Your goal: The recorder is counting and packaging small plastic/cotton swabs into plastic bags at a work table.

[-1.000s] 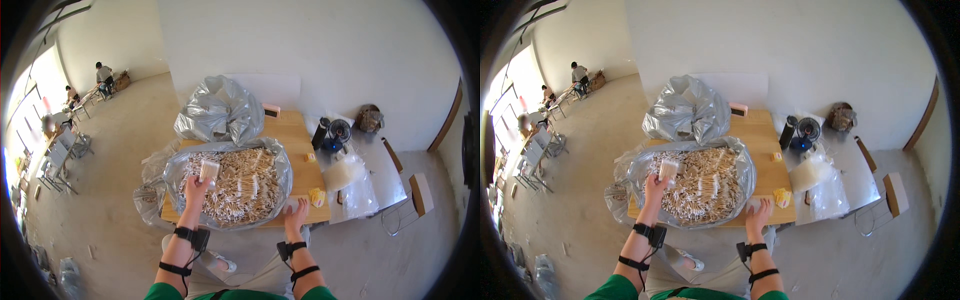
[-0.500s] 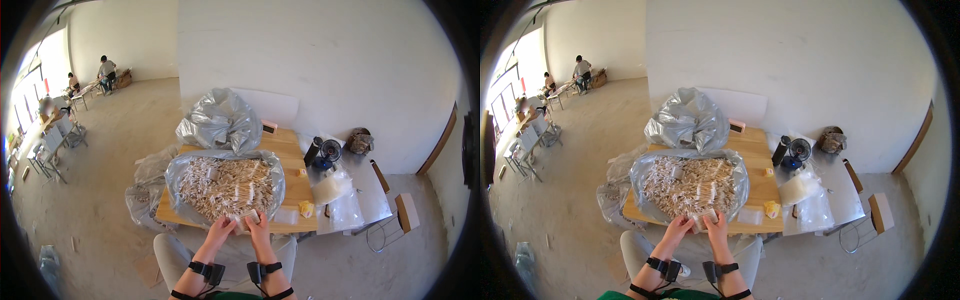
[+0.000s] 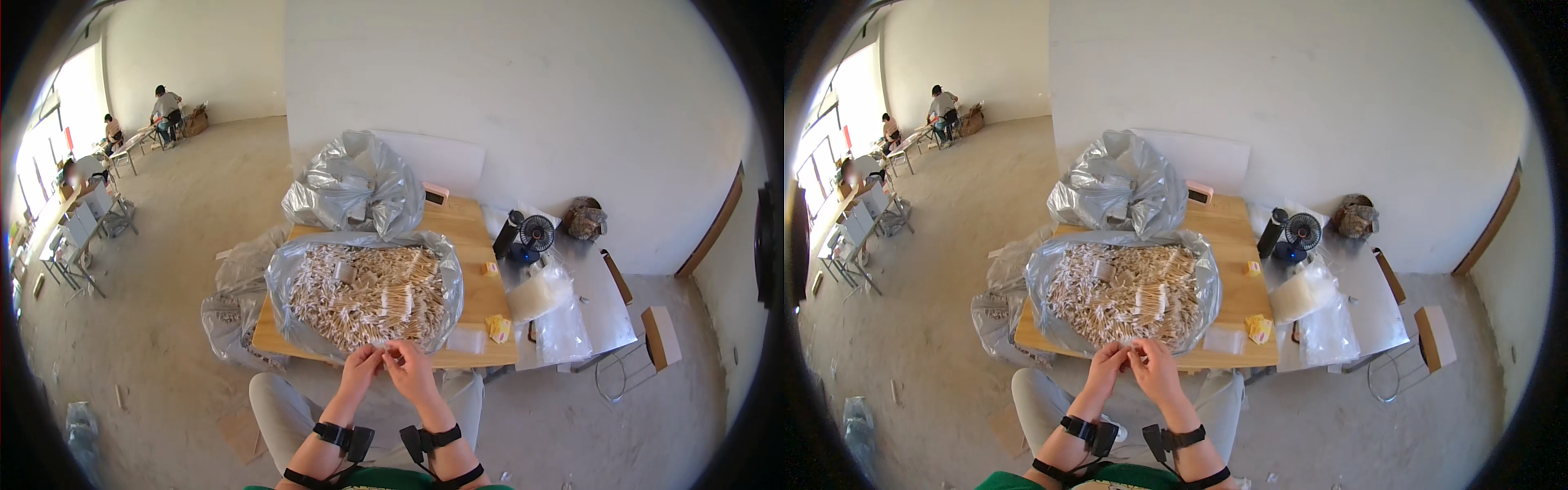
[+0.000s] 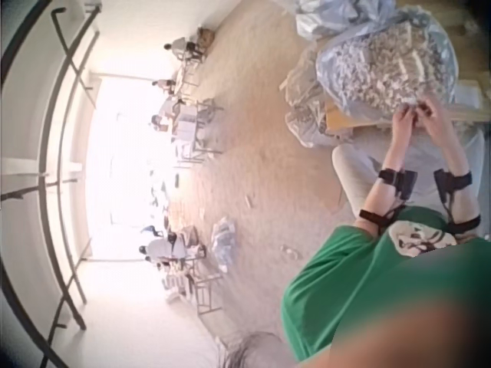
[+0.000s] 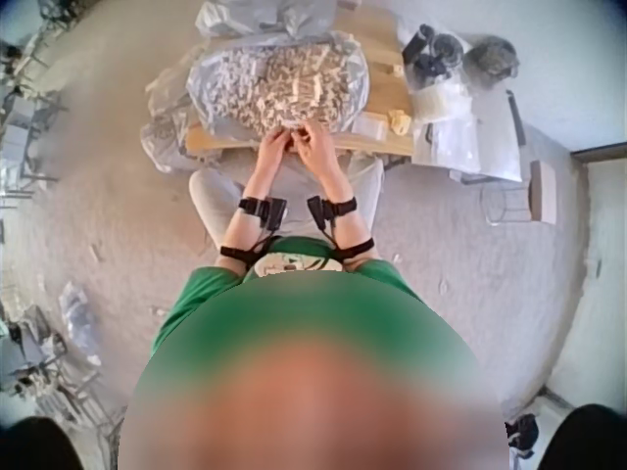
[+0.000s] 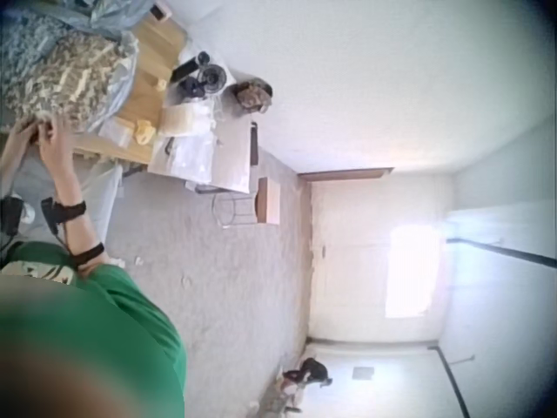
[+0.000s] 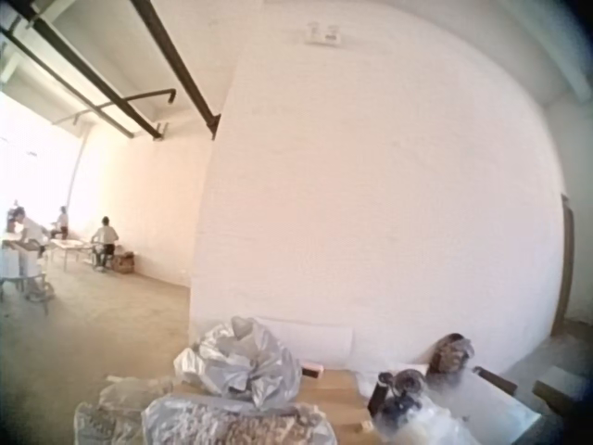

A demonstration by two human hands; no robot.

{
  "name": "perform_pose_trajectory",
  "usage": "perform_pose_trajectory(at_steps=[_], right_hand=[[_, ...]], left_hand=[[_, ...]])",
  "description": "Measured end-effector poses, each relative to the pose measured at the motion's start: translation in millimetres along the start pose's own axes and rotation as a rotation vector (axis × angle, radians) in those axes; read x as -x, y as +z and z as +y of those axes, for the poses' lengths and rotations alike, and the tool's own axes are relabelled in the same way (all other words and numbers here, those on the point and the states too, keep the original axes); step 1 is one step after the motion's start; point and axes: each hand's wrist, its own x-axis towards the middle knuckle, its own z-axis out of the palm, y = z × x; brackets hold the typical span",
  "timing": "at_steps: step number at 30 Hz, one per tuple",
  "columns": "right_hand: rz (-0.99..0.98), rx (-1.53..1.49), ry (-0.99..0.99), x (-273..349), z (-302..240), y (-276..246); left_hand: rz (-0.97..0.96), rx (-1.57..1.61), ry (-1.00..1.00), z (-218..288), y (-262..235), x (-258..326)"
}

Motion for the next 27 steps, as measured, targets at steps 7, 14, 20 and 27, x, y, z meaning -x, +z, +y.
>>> perform_pose_trajectory(at_steps=[7, 14, 20, 27], right_hand=[[0.025, 0.193, -0.261, 0.8, -5.8, 3.8], [0.025, 0.164, -0.171, 3.8, 4.9, 3.7], [0.115, 0.234, -0.177, 3.7, 12.1, 2.6], [0.192, 0.331, -0.348, 2.2, 10.8, 7.0]], left_hand=[[0.101, -0.160, 0.169, -8.8, 6.4, -1.0], [0.095, -0.559, 0.307, 1.5, 6.3, 3.4], [0.028, -0.596, 0.304, 0.8, 6.8, 2.7], [0.018, -0.819, 0.391, 16.6, 11.8, 6.9]])
